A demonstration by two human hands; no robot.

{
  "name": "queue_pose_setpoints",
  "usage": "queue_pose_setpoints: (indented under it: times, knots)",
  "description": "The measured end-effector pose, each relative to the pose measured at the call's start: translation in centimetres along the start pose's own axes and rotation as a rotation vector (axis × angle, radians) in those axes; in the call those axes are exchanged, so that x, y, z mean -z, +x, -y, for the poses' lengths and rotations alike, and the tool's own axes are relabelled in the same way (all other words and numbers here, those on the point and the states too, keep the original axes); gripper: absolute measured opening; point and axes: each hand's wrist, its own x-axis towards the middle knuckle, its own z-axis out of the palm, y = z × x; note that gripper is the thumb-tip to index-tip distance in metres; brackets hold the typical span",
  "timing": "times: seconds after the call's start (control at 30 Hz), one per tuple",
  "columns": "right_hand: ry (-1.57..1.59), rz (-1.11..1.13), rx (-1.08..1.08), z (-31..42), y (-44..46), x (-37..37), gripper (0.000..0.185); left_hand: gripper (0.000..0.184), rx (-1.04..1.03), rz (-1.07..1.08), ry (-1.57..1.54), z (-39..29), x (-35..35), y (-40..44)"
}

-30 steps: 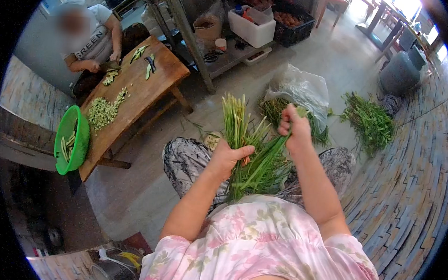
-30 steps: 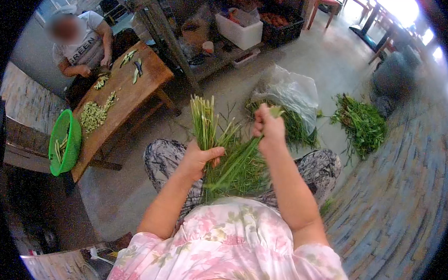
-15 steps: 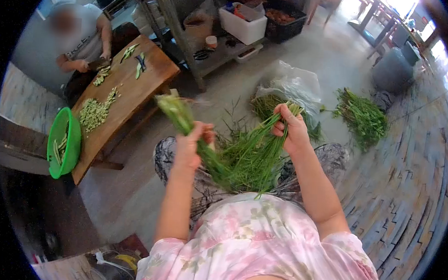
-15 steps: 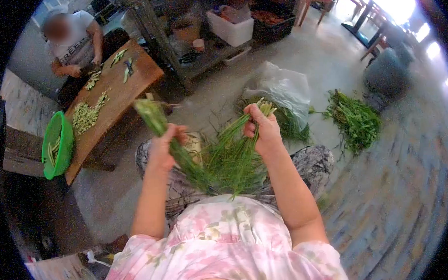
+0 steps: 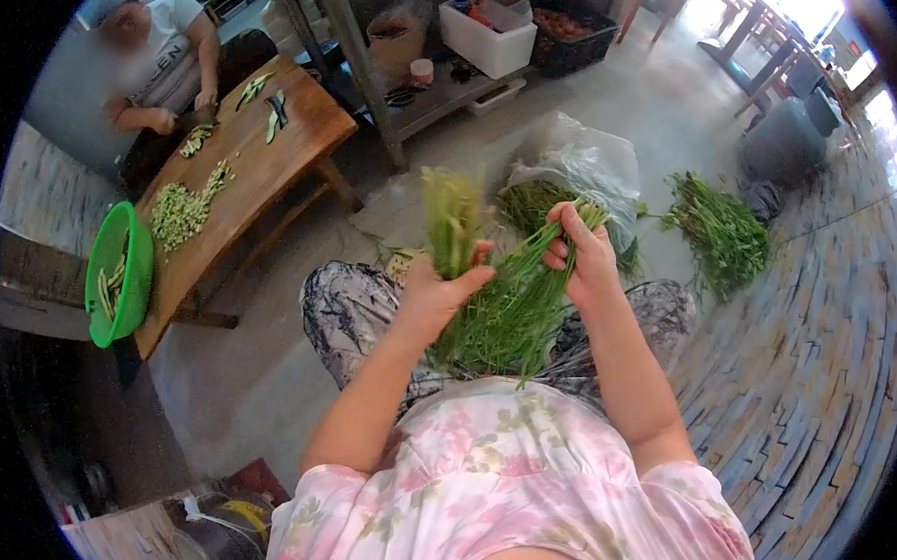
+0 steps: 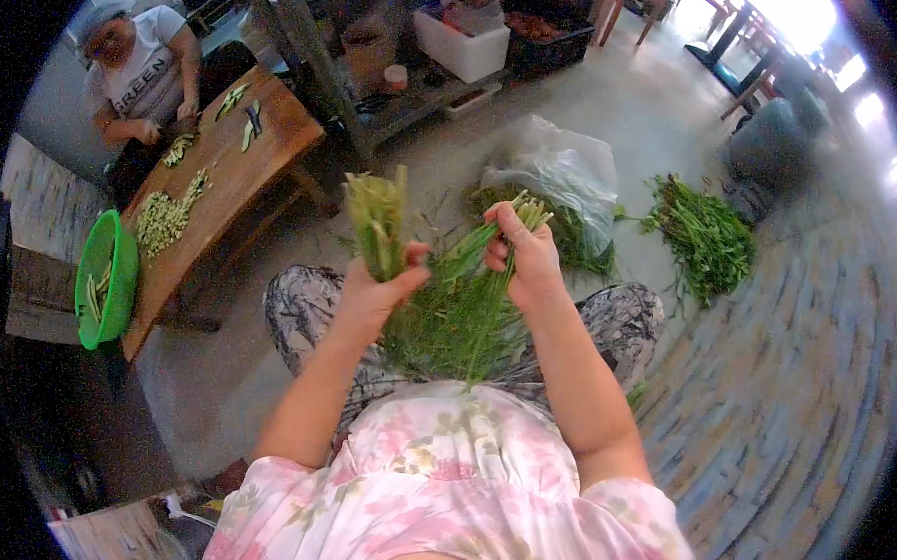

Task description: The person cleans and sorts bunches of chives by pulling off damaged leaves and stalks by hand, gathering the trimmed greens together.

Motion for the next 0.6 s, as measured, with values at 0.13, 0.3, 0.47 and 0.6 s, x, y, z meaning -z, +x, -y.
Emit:
queue_pose_setpoints:
  times: [0.13, 0.3, 0.47, 0.6]
  knots:
    - [-0.010, 0.020, -0.028, -0.4, -0.3, -0.4, 0.018, 0.021, -0.185, 0.013, 0.078, 0.4, -1.9, 0.9]
    - [-0.019, -0.062, -0.062, 0.0, -0.7, -1.1, 0.015, 0.013, -0.199, -0.003, 0.299, 1.3, -0.5, 1.6]
    - [0.003, -0.139, -0.092, -0.6, 0.0, -0.1, 0.017, 0.012, -0.017, -0.110, -0.182, 0.1, 1.0, 1.4]
    - [0.013, -0.163, -0.106, -0.9, 0.2, 0.4, 0.019, 0.018, 0.006, -0.285, -0.342, 0.6, 3.2, 1.9]
